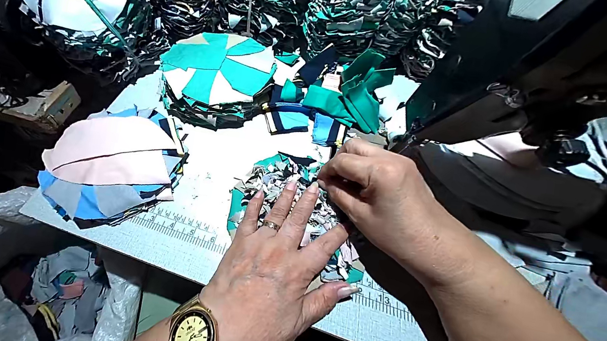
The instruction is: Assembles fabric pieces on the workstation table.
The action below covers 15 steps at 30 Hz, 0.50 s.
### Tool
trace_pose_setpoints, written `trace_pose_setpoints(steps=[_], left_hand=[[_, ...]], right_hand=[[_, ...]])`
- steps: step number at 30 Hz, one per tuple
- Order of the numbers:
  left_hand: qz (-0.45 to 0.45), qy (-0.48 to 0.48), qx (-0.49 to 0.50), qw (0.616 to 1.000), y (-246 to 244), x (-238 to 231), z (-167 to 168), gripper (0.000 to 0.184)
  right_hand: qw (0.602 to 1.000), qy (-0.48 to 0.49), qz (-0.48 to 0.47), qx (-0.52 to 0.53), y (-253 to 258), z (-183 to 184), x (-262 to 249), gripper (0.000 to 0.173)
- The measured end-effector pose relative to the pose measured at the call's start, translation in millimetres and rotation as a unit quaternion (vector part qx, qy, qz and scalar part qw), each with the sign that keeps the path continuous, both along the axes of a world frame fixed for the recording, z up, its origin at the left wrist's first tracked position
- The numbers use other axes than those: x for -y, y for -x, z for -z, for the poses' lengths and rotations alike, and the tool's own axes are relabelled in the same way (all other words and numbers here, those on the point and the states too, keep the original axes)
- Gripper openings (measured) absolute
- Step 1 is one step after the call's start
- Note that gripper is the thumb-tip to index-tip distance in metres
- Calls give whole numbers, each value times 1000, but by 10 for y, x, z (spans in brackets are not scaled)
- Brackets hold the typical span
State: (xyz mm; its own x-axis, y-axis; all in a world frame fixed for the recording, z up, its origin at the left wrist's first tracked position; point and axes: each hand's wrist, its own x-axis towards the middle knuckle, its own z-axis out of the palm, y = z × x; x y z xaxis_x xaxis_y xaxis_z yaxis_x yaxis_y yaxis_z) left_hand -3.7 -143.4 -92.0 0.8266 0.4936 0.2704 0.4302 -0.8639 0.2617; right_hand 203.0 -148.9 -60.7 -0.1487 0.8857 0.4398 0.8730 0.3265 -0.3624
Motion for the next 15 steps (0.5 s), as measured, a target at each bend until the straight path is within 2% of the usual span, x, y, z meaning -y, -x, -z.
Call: trace_pose_setpoints(steps=[4,6,9,12,15], left_hand=[[21,27,-8,999,29,-21,-137,62],[34,47,33,998,45,-72,-249,56],[25,22,89,995,36,-241,-388,40],[10,2,98,995,-15,-439,-461,30],[8,8,36,999,-83,-540,-479,26]], right_hand=[[1000,-10,-4,-16,-40,-18,3,9],[998,-10,-7,-61,-82,-46,11,8],[994,7,0,-108,-168,-66,21,7],[997,2,4,-81,-154,-35,29,7],[1000,-19,-4,-16,-75,8,25,6]])
